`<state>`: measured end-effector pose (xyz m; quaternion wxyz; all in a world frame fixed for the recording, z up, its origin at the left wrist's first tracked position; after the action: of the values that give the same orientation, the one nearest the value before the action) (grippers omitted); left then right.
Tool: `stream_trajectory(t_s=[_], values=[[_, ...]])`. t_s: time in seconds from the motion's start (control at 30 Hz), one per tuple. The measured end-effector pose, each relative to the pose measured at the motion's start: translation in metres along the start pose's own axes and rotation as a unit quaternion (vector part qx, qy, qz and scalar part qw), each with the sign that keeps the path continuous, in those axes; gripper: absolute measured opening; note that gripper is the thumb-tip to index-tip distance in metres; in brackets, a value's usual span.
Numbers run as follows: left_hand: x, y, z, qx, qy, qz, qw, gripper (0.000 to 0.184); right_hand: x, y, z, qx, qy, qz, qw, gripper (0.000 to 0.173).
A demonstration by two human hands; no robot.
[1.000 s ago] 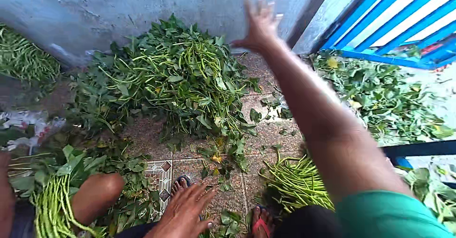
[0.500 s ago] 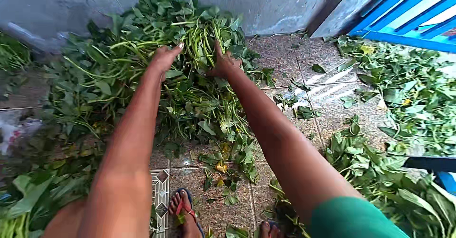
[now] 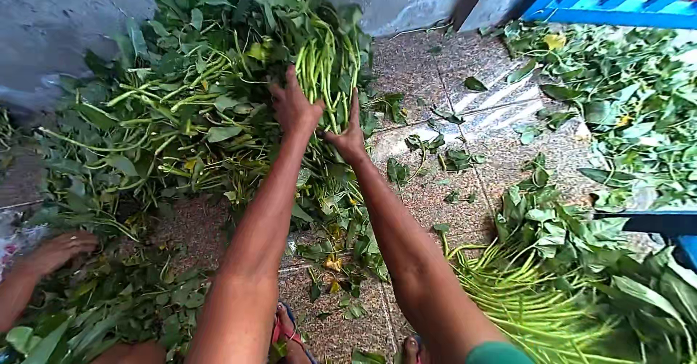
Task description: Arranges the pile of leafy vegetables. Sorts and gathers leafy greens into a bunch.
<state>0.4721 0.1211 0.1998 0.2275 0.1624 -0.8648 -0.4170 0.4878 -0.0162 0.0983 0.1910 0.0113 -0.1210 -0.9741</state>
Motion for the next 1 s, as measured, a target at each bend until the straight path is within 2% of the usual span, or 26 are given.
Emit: stream_trajectory(t_s=[0.13,0.27,0.33,0.4,0.47,0.57,0.63,0.73,0.8,0.87,0.93,1.0], values=[[0.037,-0.037,-0.021,-0.028,-0.059,0.013,0.998,0.096,0.04,0.024,-0.037,-0.087,0.053,-0.031,0.994,0.139],[0.072,-0.086,-0.026,-0.081,-0.109,0.038,0.99,0.092,0.085,0.048,-0.072,-0.17,-0.008,0.01,0.985,0.139],[0.079,-0.108,-0.024,-0.103,-0.127,0.053,0.985,0.085,0.099,0.064,-0.092,-0.203,-0.052,0.058,0.976,0.126],[0.081,-0.127,-0.028,-0.126,-0.159,0.055,0.978,0.079,0.109,0.084,-0.109,-0.222,-0.11,0.059,0.967,0.102],[0.087,-0.144,-0.036,-0.148,-0.191,0.073,0.968,0.076,0.119,0.098,-0.126,-0.242,-0.175,0.002,0.954,0.081],[0.11,-0.177,-0.048,-0.19,-0.232,0.128,0.945,0.077,0.133,0.108,-0.152,-0.324,-0.241,-0.093,0.91,0.083],[0.132,-0.204,-0.047,-0.227,-0.276,0.166,0.919,0.082,0.14,0.108,-0.167,-0.359,-0.248,-0.132,0.89,0.081],[0.151,-0.243,-0.045,-0.279,-0.292,0.212,0.89,0.085,0.146,0.106,-0.159,-0.406,-0.194,-0.181,0.874,0.058],[0.163,-0.251,-0.044,-0.279,-0.31,0.242,0.876,0.088,0.147,0.109,-0.155,-0.455,-0.137,-0.191,0.859,0.052],[0.173,-0.246,-0.047,-0.256,-0.314,0.282,0.87,0.082,0.15,0.113,-0.158,-0.455,-0.127,-0.186,0.862,0.05],[0.18,-0.227,-0.048,-0.204,-0.311,0.37,0.851,0.073,0.153,0.117,-0.159,-0.42,-0.16,-0.2,0.871,0.045],[0.186,-0.194,-0.051,-0.124,-0.328,0.465,0.813,0.07,0.155,0.127,-0.169,-0.37,-0.205,-0.183,0.887,0.043]])
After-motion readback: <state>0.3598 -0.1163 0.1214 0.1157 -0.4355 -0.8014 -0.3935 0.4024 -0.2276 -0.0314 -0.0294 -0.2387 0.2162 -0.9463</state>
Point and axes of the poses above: each hand's wrist, its own x-axis away from the middle knuckle, its own y-axis out of the back of the hand, z = x × y, the point moved 4 cm from there along -x, towards the middle knuckle, and after that the axes turned 10 degrees about z, right-handed, at the moved point
